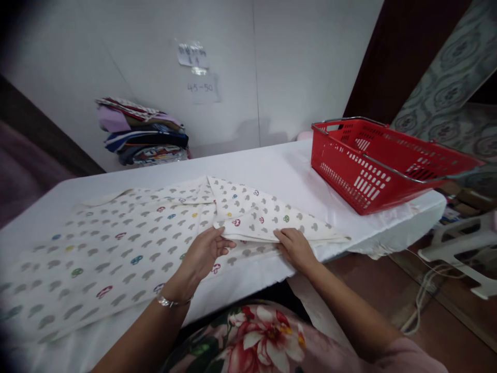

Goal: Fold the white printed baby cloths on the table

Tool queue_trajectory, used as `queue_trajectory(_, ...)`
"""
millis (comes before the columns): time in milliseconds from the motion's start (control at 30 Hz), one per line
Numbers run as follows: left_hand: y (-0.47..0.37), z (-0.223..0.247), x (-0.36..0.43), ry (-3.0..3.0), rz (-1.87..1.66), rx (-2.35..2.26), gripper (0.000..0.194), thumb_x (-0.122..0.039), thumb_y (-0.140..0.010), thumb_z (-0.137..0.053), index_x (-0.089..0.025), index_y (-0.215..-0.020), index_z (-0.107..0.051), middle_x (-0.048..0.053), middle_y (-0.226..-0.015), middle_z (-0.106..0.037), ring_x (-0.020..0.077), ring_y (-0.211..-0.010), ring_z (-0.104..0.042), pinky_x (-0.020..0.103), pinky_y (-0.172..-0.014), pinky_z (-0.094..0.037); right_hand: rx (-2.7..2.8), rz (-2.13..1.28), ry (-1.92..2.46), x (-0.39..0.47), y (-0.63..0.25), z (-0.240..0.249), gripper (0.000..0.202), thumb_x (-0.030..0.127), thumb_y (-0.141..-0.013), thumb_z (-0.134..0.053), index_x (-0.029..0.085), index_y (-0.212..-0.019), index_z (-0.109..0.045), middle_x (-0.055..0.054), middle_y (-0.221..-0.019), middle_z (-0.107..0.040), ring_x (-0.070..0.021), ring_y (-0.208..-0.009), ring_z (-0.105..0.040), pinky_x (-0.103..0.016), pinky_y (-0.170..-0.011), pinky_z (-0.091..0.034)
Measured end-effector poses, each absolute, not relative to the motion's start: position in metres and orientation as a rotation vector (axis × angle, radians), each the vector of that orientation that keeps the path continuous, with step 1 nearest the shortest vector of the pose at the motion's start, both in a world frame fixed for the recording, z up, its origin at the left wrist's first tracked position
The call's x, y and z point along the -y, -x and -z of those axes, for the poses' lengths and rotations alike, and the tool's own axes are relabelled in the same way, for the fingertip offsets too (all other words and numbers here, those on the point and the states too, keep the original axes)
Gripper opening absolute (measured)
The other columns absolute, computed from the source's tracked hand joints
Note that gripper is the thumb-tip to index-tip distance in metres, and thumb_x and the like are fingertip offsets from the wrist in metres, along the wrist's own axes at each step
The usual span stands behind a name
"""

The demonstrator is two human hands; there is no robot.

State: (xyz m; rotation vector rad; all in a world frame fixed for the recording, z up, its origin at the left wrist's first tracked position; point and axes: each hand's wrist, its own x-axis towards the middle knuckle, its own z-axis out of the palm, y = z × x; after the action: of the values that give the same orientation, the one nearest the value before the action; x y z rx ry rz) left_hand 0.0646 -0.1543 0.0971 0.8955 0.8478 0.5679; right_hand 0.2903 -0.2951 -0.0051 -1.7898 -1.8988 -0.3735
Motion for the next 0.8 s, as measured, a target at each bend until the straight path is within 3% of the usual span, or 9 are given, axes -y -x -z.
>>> queue_trajectory(233, -0.068, -0.105, 0.155, -0.833, -0.539, -0.768, 0.016, -0.027, -0.076, -0.060, -0.013, -0.083, -0.057, 0.004, -0.063, -0.064, 0.0125, -0.054, -0.062, 0.017, -0.044, -0.040, 1.781, 0.462, 1.787, 0.275, -0.271, 0.000, 0.045, 0.017, -0.085, -0.047, 0.017, -0.129, -0.047, -0.013, -0.105, -0.059, -0.0255, -0.094, -0.054, -0.040, -0.076, -0.048)
queue_trajectory(400, -0.075, -0.108, 0.158, -0.844, -0.525, -0.721, 0.021, -0.030, -0.074, -0.061, -0.012, -0.084, -0.056, 0.007, -0.069, -0.066, 0.0130, -0.053, -0.062, 0.018, -0.043, -0.039, 1.780, 0.475, 1.654, 0.250, -0.238, -0.028, 0.048, 0.016, -0.085, -0.046, 0.017, -0.134, -0.041, -0.013, -0.107, -0.059, -0.0262, -0.095, -0.054, -0.041, -0.079, -0.048)
queue_trajectory(533, -0.081, -0.107, 0.157, -0.876, -0.532, -0.726, 0.025, -0.034, -0.071, -0.062, -0.013, -0.082, -0.053, 0.004, -0.064, -0.062, 0.0134, -0.050, -0.060, 0.018, -0.041, -0.037, 1.778, 0.462, 1.542, 0.233, -0.223, -0.050, 0.048, 0.017, -0.086, -0.046, 0.017, -0.133, -0.039, -0.014, -0.109, -0.058, -0.0266, -0.098, -0.054, -0.043, -0.082, -0.047)
queue_trajectory(800, -0.091, -0.121, 0.148, -1.081, -0.466, -0.723, 0.027, -0.041, -0.074, -0.059, -0.015, -0.072, -0.053, 0.002, -0.057, -0.060, 0.0099, -0.039, -0.053, 0.019, -0.037, -0.033, 1.774, 0.290, 1.369, 0.216, -0.235, -0.069, 0.043, 0.014, -0.084, -0.044, 0.024, -0.126, -0.049, -0.010, -0.106, -0.061, -0.0241, -0.097, -0.059, -0.038, -0.076, -0.053)
